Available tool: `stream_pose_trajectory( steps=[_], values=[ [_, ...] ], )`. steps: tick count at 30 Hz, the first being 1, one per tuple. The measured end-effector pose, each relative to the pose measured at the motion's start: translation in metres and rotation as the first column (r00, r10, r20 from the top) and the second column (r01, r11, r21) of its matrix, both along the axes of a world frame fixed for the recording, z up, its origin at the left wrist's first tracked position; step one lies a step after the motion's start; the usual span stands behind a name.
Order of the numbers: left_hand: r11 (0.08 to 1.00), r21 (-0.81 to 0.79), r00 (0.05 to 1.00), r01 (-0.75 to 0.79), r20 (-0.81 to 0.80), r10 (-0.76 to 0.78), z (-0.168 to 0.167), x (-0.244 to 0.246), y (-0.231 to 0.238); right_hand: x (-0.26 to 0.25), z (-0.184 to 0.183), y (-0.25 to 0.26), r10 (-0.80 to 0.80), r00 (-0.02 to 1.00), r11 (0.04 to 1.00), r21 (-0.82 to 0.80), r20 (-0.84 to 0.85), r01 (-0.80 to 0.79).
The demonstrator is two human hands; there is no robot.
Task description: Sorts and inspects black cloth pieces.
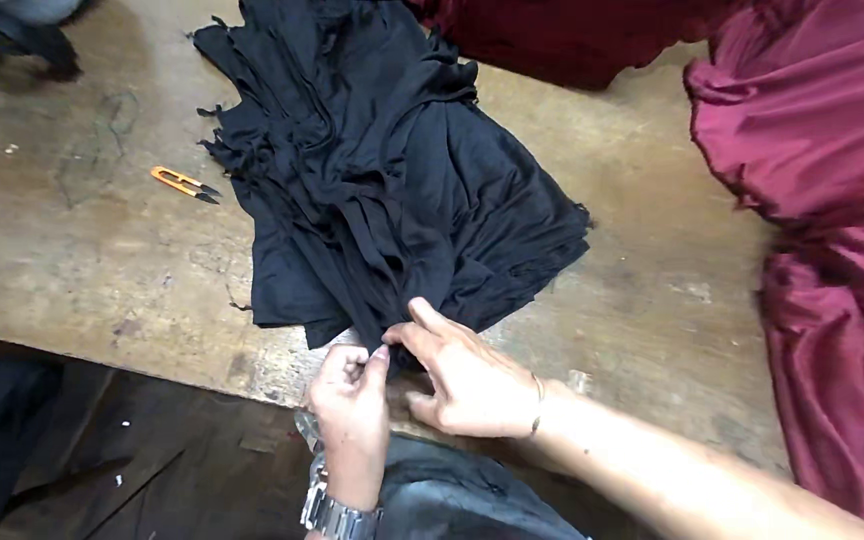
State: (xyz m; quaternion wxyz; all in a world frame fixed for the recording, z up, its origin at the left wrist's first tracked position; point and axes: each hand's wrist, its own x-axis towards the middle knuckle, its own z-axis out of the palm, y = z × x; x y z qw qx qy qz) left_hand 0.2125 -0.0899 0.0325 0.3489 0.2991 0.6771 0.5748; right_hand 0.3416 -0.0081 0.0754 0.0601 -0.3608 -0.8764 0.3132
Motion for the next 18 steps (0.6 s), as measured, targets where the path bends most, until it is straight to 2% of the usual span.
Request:
stream_pose_trajectory(
  steps=[1,3,6,8,10,12,14,16,18],
  values=[
    [1.000,0.022,0.999,0.017,0.051,-0.018,0.006,0.004,0.003,0.001,-0.003,-0.001,-0.011,1.000,0.999,0.039,0.009,0.011],
    [0.990,0.116,0.994,0.076,0.069,-0.085,0.013,0.010,0.011,0.006,-0.009,0.013,-0.072,0.994,0.980,0.179,-0.085,0.086],
    [0.961,0.212,0.983,0.181,-0.004,-0.184,0.013,0.007,0.020,0.018,0.010,0.063,-0.082,0.983,0.977,0.179,-0.166,0.112],
    [0.978,0.116,0.972,0.176,-0.178,-0.154,-0.004,0.007,0.023,0.028,0.041,0.100,-0.129,0.966,0.979,0.129,-0.223,0.161],
    [0.987,-0.041,0.908,0.158,-0.386,-0.161,-0.028,0.008,0.020,0.037,0.080,0.132,-0.193,0.941,0.971,0.082,-0.277,0.224],
    [0.985,-0.122,0.841,0.119,-0.516,-0.165,-0.045,0.001,0.019,0.045,0.111,0.150,-0.277,0.898,0.949,0.049,-0.340,0.311],
    [0.991,-0.133,0.833,0.035,-0.544,-0.102,-0.044,-0.021,0.024,0.049,0.125,0.156,-0.381,0.837,0.913,-0.015,-0.393,0.408],
    [0.984,-0.149,0.833,-0.100,-0.553,0.001,-0.038,-0.052,0.033,0.053,0.121,0.155,-0.423,0.786,0.900,-0.112,-0.451,0.420],
    [0.969,-0.164,0.816,-0.185,-0.575,0.059,-0.031,-0.080,0.043,0.054,0.106,0.150,-0.426,0.789,0.905,-0.223,-0.443,0.363]
  ],
)
